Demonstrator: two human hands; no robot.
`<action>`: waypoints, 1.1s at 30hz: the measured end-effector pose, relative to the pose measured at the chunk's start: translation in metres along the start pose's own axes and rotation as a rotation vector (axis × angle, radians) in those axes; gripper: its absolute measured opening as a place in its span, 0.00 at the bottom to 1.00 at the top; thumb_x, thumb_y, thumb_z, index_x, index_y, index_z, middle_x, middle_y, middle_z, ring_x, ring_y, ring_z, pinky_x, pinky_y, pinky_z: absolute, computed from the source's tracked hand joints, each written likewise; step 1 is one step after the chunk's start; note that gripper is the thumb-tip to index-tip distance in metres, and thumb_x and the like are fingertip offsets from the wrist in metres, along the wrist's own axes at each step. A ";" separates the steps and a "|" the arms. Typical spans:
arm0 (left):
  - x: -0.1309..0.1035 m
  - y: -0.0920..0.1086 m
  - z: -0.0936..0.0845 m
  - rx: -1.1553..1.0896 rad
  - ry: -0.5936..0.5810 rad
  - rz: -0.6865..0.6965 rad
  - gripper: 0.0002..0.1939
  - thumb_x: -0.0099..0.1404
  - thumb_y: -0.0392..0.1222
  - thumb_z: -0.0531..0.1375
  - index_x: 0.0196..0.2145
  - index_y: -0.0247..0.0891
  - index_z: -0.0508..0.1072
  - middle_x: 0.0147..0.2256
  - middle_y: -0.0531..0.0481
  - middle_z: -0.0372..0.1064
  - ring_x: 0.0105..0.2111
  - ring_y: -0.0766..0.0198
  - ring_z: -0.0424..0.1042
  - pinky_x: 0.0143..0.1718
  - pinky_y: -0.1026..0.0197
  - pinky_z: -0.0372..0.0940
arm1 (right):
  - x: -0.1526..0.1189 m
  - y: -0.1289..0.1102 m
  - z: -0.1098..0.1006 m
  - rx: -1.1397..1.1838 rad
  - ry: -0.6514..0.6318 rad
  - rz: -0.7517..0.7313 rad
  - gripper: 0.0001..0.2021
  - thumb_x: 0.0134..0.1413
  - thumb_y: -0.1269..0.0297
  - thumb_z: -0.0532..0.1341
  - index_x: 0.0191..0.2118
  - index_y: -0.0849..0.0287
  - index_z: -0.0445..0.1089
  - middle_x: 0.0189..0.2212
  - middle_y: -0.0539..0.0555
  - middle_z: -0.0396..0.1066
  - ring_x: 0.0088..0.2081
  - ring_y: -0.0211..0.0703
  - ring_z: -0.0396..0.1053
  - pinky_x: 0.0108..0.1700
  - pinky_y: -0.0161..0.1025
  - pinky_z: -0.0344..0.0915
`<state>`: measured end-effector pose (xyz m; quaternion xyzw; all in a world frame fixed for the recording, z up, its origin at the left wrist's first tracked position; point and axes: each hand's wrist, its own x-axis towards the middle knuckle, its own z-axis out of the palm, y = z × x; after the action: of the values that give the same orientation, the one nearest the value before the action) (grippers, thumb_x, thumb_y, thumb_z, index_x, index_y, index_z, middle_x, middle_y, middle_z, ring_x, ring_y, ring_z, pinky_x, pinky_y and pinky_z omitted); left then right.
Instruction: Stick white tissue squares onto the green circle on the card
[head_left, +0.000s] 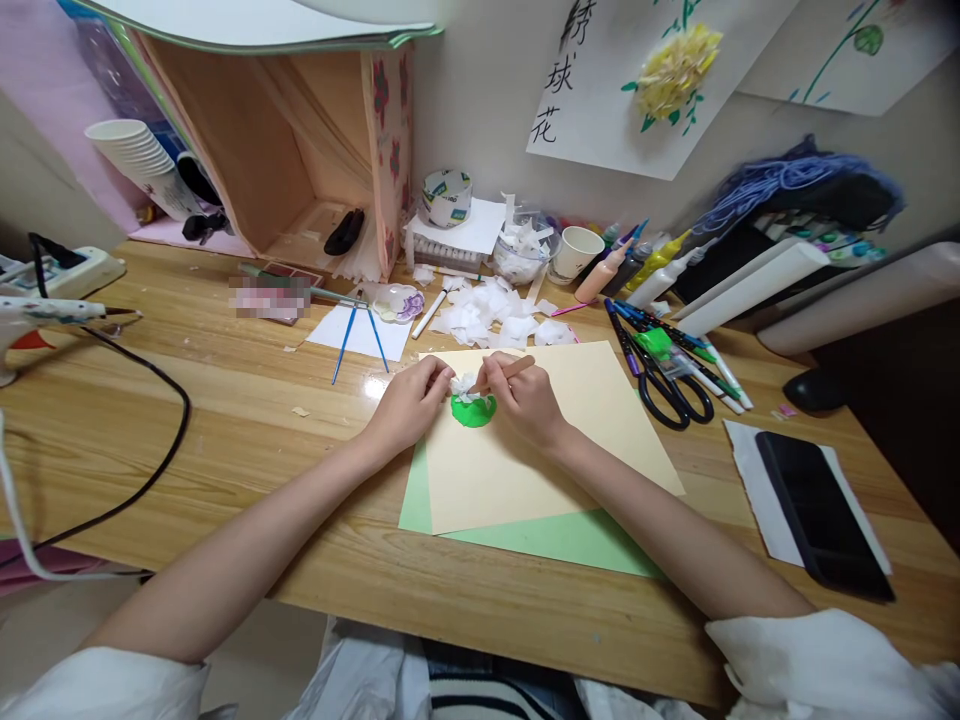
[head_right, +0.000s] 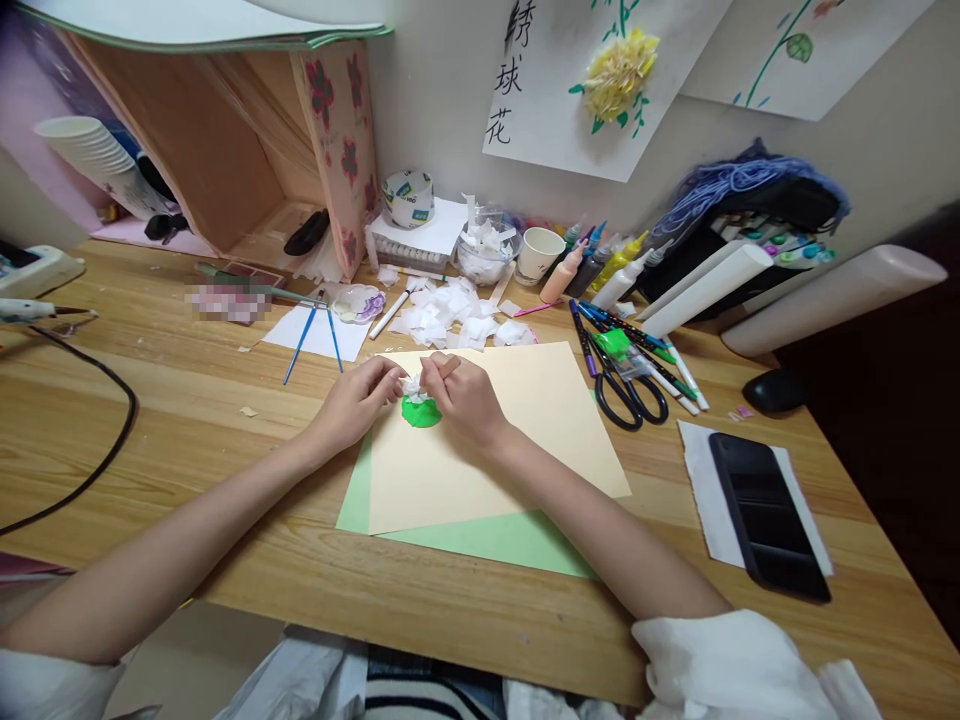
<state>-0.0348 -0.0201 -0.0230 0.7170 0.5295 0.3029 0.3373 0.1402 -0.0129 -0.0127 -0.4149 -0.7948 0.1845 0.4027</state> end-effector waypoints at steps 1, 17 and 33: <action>0.000 0.000 0.000 0.000 -0.001 -0.001 0.13 0.68 0.47 0.46 0.34 0.39 0.65 0.31 0.50 0.69 0.32 0.63 0.68 0.36 0.61 0.60 | 0.001 0.000 0.001 0.000 0.004 -0.007 0.20 0.65 0.62 0.45 0.23 0.57 0.62 0.21 0.50 0.67 0.24 0.37 0.67 0.30 0.36 0.61; 0.000 0.000 -0.001 -0.023 0.004 -0.004 0.13 0.68 0.47 0.46 0.33 0.39 0.66 0.30 0.52 0.69 0.32 0.63 0.68 0.35 0.61 0.59 | 0.024 -0.005 0.002 -0.090 -0.194 0.020 0.21 0.65 0.59 0.44 0.22 0.57 0.60 0.17 0.52 0.67 0.22 0.39 0.67 0.28 0.37 0.60; 0.002 -0.005 0.000 -0.139 0.022 -0.046 0.15 0.67 0.50 0.47 0.35 0.39 0.67 0.28 0.51 0.70 0.29 0.64 0.69 0.33 0.62 0.62 | 0.031 0.058 -0.010 -0.191 -0.090 -0.104 0.07 0.57 0.72 0.54 0.34 0.59 0.69 0.36 0.60 0.74 0.41 0.50 0.69 0.41 0.43 0.64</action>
<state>-0.0372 -0.0166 -0.0272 0.6761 0.5273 0.3390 0.3872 0.1677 0.0456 -0.0277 -0.4008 -0.8464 0.1051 0.3344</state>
